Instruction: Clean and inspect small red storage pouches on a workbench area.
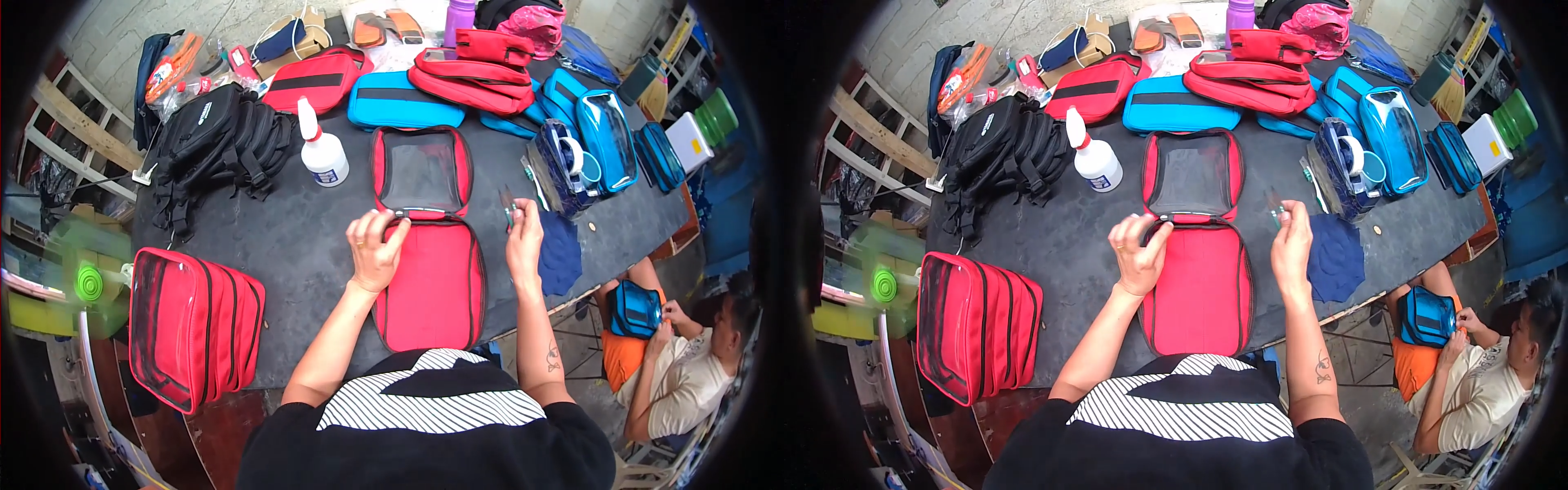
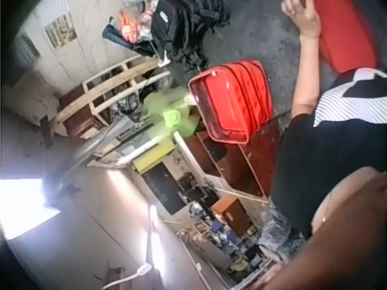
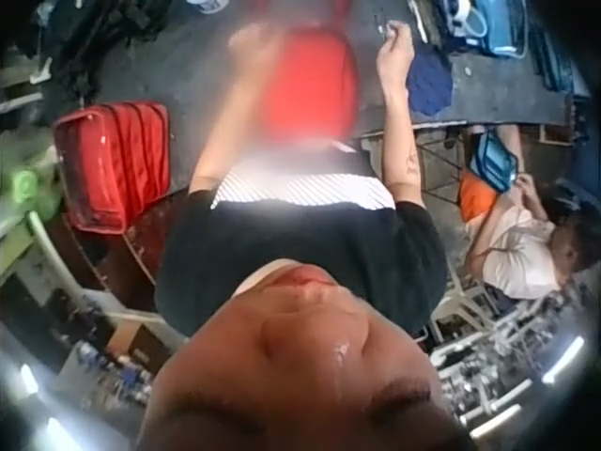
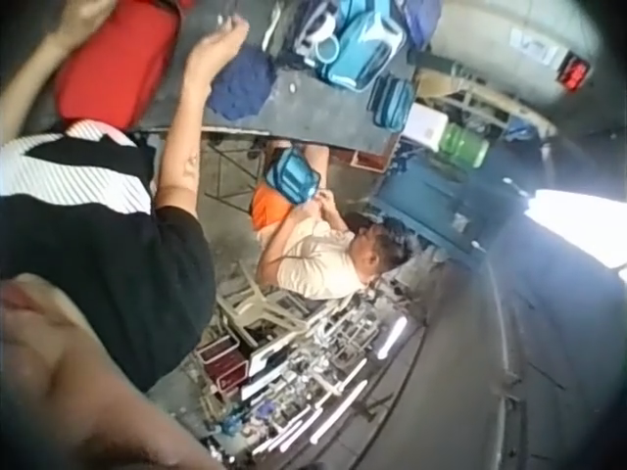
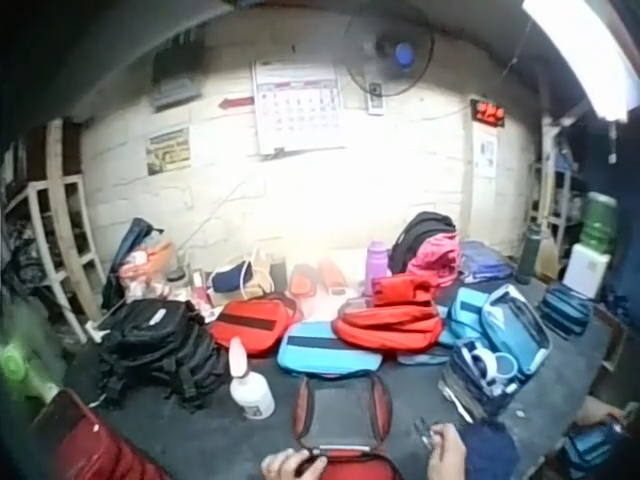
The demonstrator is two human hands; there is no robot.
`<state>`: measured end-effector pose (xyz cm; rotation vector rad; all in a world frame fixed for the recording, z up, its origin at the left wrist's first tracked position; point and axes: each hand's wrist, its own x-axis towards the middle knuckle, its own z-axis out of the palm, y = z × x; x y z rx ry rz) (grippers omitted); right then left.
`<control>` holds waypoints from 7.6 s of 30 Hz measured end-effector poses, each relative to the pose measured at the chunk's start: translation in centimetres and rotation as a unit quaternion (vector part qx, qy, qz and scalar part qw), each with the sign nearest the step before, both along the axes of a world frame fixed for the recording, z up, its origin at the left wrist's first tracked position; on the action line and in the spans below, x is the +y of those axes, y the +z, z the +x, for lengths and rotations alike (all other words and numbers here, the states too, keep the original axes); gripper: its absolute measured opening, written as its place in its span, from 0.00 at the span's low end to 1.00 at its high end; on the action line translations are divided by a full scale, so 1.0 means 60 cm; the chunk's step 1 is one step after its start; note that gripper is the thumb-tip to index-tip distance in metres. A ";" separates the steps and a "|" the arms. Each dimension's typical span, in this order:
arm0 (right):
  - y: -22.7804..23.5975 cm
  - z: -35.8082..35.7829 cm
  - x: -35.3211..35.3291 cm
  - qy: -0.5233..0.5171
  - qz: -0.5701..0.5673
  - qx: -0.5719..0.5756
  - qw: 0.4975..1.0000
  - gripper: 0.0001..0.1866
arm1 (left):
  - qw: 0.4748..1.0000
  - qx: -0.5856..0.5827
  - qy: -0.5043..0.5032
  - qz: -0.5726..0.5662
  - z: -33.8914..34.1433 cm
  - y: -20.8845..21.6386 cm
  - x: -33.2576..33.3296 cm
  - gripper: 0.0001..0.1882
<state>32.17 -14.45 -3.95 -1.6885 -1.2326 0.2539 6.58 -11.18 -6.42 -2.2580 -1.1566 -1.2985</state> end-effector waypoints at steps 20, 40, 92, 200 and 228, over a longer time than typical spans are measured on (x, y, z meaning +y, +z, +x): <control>-0.033 -0.123 0.024 0.182 -0.044 -0.121 0.975 0.19 | 0.989 0.032 -0.001 -0.143 0.034 -0.057 0.028 0.05; -0.069 -0.132 0.040 0.134 0.100 -0.350 0.922 0.04 | 0.986 0.020 -0.006 -0.164 0.029 -0.052 0.027 0.06; -0.039 0.079 -0.065 -0.066 -0.055 -0.237 0.968 0.14 | 0.864 0.016 0.063 -0.499 -0.273 0.060 -0.186 0.06; -0.005 -0.195 0.064 0.143 -0.198 -0.352 0.904 0.07 | 0.942 0.090 -0.183 -0.268 0.002 -0.040 0.096 0.08; -0.028 -0.201 0.034 0.159 -0.197 -0.229 0.940 0.08 | 0.708 -0.276 -0.238 -0.605 -0.052 -0.012 0.152 0.09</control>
